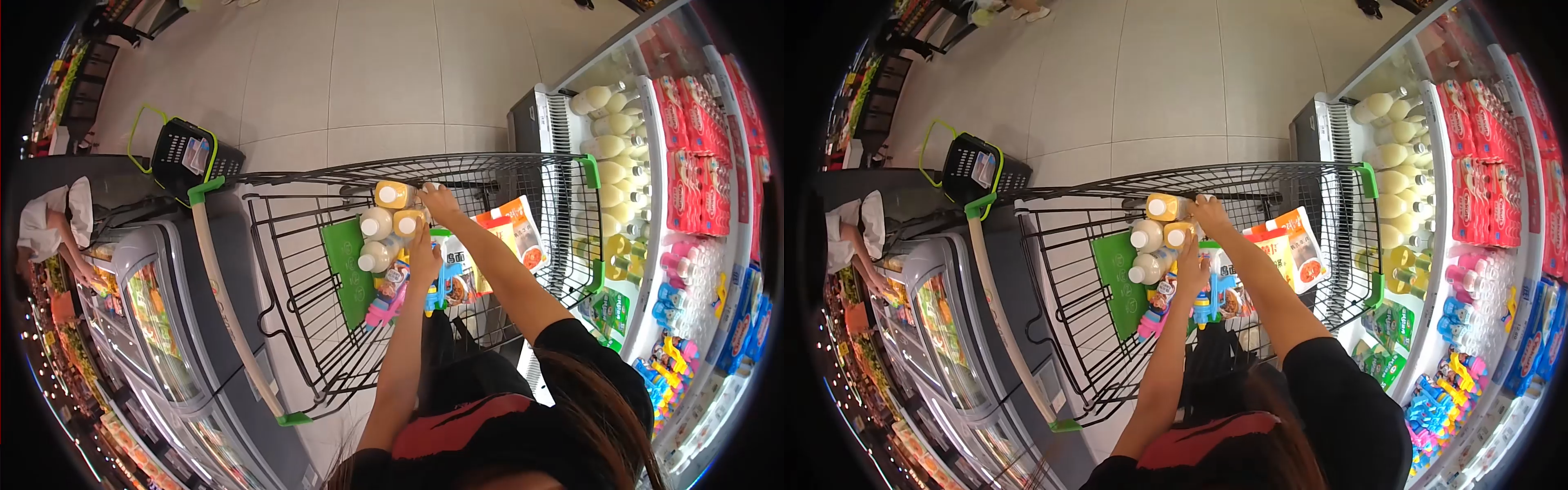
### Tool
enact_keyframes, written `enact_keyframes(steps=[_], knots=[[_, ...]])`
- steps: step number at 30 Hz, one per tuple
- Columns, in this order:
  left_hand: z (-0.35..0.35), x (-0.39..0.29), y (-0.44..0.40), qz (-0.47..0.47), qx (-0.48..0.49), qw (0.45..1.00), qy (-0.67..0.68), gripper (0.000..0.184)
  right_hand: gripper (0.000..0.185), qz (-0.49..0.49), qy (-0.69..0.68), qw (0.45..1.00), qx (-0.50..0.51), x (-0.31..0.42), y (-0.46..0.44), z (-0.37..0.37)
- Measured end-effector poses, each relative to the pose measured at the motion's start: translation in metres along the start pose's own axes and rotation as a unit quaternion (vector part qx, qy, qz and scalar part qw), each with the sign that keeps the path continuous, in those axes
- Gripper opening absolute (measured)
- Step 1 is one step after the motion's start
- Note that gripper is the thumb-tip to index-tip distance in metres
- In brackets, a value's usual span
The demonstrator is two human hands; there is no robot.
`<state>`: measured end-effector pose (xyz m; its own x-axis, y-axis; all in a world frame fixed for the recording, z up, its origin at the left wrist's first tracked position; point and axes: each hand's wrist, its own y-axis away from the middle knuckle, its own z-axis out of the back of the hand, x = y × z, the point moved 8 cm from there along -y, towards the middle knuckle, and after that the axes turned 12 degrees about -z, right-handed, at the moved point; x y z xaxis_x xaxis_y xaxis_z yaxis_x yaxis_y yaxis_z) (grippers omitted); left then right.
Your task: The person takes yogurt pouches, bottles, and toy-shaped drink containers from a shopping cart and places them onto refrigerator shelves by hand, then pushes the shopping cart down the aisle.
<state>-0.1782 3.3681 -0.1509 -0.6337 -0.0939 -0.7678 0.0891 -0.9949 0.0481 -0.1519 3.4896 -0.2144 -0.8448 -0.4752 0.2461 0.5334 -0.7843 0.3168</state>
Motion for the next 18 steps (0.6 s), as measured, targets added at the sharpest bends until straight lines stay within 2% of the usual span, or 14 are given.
enact_keyframes(steps=[2,4,5,6,7,8,9,11,12,13,14,15,16,18], knots=[[0.003,0.000,-0.002,-0.011,-0.010,1.000,0.001,0.060,0.041,-0.028,-0.037,0.999,-0.028,-0.011,0.012,0.012],[0.003,0.008,-0.001,0.070,-0.008,0.992,0.101,0.057,0.042,-0.058,-0.070,0.994,-0.055,-0.025,0.027,0.035],[0.007,0.011,0.003,0.095,-0.017,0.989,0.114,0.056,0.042,-0.058,-0.130,0.987,-0.079,-0.033,0.036,0.050],[0.012,0.004,0.000,0.095,-0.009,0.989,0.116,0.056,0.042,-0.059,-0.191,0.974,-0.102,-0.040,0.050,0.073],[0.022,-0.003,0.000,0.126,-0.031,0.974,0.185,0.056,0.038,-0.051,-0.268,0.957,-0.095,-0.043,0.065,0.108],[0.034,-0.013,0.005,0.157,-0.050,0.954,0.251,0.056,0.034,-0.057,-0.304,0.943,-0.118,-0.046,0.082,0.141],[0.045,-0.028,0.002,0.150,-0.039,0.956,0.250,0.056,0.033,-0.057,-0.327,0.935,-0.122,-0.048,0.099,0.170],[0.066,-0.061,-0.003,0.158,-0.074,0.908,0.381,0.060,0.031,-0.066,-0.370,0.919,-0.121,-0.054,0.132,0.231],[0.077,-0.081,-0.003,0.152,-0.064,0.910,0.381,0.060,0.031,-0.074,-0.393,0.910,-0.113,-0.055,0.148,0.257],[0.083,-0.099,-0.004,0.171,-0.054,0.873,0.453,0.064,0.030,-0.108,-0.416,0.897,-0.102,-0.060,0.161,0.271],[0.085,-0.111,-0.001,0.192,-0.041,0.832,0.519,0.067,0.030,-0.091,-0.427,0.892,-0.118,-0.060,0.176,0.292],[0.082,-0.121,-0.002,0.153,-0.008,0.805,0.573,0.070,0.030,-0.107,-0.434,0.888,-0.106,-0.062,0.190,0.308],[0.085,-0.132,-0.001,0.145,0.003,0.808,0.572,0.070,0.031,-0.122,-0.441,0.884,-0.094,-0.063,0.204,0.323],[0.087,-0.176,0.004,0.059,0.085,0.749,0.655,0.067,0.032,-0.145,-0.467,0.866,-0.101,-0.065,0.227,0.346]])
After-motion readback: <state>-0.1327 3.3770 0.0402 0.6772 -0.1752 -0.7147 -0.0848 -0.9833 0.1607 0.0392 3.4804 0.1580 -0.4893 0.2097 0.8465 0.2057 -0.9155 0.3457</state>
